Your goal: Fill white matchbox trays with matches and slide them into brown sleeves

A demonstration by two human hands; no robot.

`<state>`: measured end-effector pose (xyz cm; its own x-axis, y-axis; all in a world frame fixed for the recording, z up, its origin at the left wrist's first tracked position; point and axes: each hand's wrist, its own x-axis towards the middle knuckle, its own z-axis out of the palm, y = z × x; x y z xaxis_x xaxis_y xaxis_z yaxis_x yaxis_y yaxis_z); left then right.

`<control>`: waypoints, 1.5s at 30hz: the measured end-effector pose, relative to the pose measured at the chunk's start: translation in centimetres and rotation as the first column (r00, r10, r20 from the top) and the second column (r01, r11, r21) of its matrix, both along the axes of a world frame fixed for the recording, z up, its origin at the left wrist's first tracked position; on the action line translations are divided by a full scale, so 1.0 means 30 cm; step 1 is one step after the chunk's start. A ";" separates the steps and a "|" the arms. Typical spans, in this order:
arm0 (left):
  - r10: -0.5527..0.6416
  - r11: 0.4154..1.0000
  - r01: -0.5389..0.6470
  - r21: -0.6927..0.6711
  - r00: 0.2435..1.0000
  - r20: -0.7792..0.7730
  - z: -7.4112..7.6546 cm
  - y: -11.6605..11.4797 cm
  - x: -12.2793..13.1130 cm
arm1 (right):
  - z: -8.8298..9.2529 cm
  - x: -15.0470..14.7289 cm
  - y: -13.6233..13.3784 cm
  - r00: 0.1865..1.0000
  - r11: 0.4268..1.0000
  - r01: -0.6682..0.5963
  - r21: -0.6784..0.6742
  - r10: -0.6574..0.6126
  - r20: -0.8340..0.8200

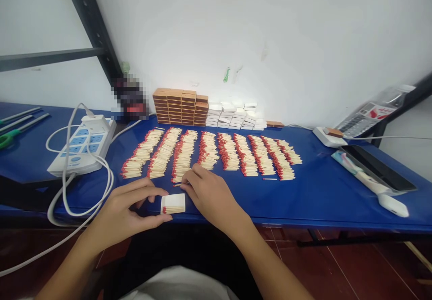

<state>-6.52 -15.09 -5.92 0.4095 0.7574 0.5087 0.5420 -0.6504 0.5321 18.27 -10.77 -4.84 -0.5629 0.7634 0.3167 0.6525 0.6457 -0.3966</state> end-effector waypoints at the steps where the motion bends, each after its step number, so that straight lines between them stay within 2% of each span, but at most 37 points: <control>1: -0.001 1.000 0.001 0.000 1.000 0.003 0.000 -0.001 -0.001 | 0.000 0.000 0.000 1.000 1.000 0.003 0.000 -0.003 0.000; 12: 0.001 1.000 -0.001 0.017 1.000 0.007 0.000 0.000 -0.001 | -0.015 0.001 0.005 1.000 0.999 0.016 0.041 -0.016 0.003; 23: 0.007 1.000 -0.007 0.021 1.000 -0.005 -0.005 -0.003 -0.003 | -0.009 -0.005 0.003 0.998 1.000 0.029 -0.006 -0.029 0.063; 28: 0.010 1.000 -0.009 0.024 1.000 -0.015 -0.003 0.001 -0.002 | -0.011 -0.001 0.006 0.989 0.999 0.025 0.037 -0.030 0.148; 32: 0.023 1.000 -0.023 0.012 1.000 -0.009 -0.005 0.004 0.001 | 0.010 0.015 -0.010 0.994 0.998 0.020 0.062 -0.026 0.106; 35: 0.042 0.999 -0.042 0.014 0.999 -0.020 -0.008 0.004 0.004 | 0.029 0.017 -0.044 0.997 0.995 -0.004 0.104 -0.005 0.083; 39: 0.048 0.998 -0.047 0.035 0.999 -0.025 -0.010 0.003 0.007 | 0.033 -0.006 -0.089 0.989 0.990 -0.063 0.126 0.046 0.140; 42: 0.046 0.998 -0.045 0.038 0.999 -0.018 -0.010 0.003 0.006 | 0.034 -0.021 -0.097 0.983 0.992 -0.099 0.083 0.084 0.163; 45: 0.046 0.998 -0.046 0.035 0.999 -0.015 -0.010 0.004 0.005 | 0.045 -0.016 -0.078 0.991 0.992 -0.124 0.018 0.123 0.061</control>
